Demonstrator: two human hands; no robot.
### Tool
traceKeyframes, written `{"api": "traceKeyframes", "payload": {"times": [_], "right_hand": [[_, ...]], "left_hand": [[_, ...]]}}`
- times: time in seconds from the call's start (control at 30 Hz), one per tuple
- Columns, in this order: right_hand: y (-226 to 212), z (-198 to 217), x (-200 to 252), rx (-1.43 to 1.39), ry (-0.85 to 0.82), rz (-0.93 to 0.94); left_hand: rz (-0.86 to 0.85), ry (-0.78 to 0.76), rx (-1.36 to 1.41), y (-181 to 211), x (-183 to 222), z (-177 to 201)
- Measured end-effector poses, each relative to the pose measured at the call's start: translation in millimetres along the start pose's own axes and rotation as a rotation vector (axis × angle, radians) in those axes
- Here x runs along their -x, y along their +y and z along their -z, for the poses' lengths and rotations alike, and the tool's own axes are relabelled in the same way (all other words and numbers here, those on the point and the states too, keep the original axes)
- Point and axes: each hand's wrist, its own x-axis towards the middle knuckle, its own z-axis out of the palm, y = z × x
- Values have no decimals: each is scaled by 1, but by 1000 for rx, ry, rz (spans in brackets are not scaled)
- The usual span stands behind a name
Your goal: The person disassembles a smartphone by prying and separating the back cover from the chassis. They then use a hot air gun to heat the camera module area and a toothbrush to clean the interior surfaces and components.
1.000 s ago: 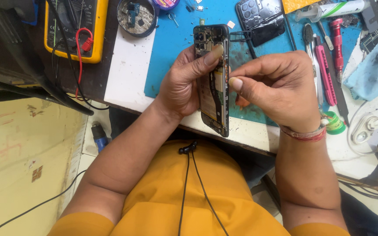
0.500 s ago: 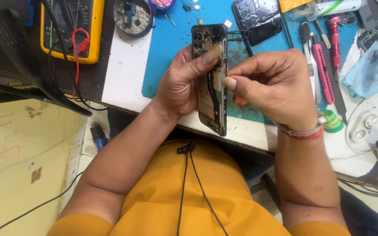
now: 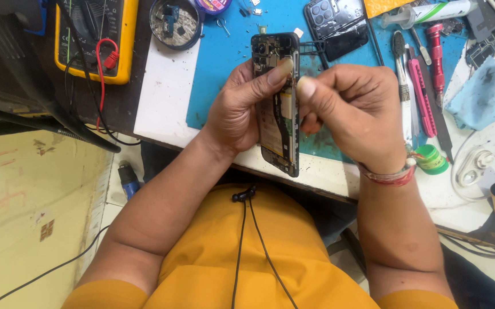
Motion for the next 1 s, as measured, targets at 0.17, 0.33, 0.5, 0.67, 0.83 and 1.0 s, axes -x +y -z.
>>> {"api": "traceKeyframes", "payload": {"times": [0.17, 0.33, 0.5, 0.67, 0.83, 1.0], "right_hand": [[3, 1, -2, 31, -33, 53], [-1, 5, -5, 102, -119, 23], [9, 10, -10, -104, -122, -9], [23, 14, -14, -564, -241, -201], [38, 8, -16, -501, -347, -219], [38, 2, -15, -455, -315, -260]], "left_hand": [[-1, 55, 3, -1, -1, 0], [-166, 124, -56, -4, -5, -9], [-329, -9, -183, 10, 9, -28], [-134, -9, -74, 16, 2, -32], [-178, -181, -3, 2, 3, -18], [-183, -66, 47, -4, 7, -10]]}}
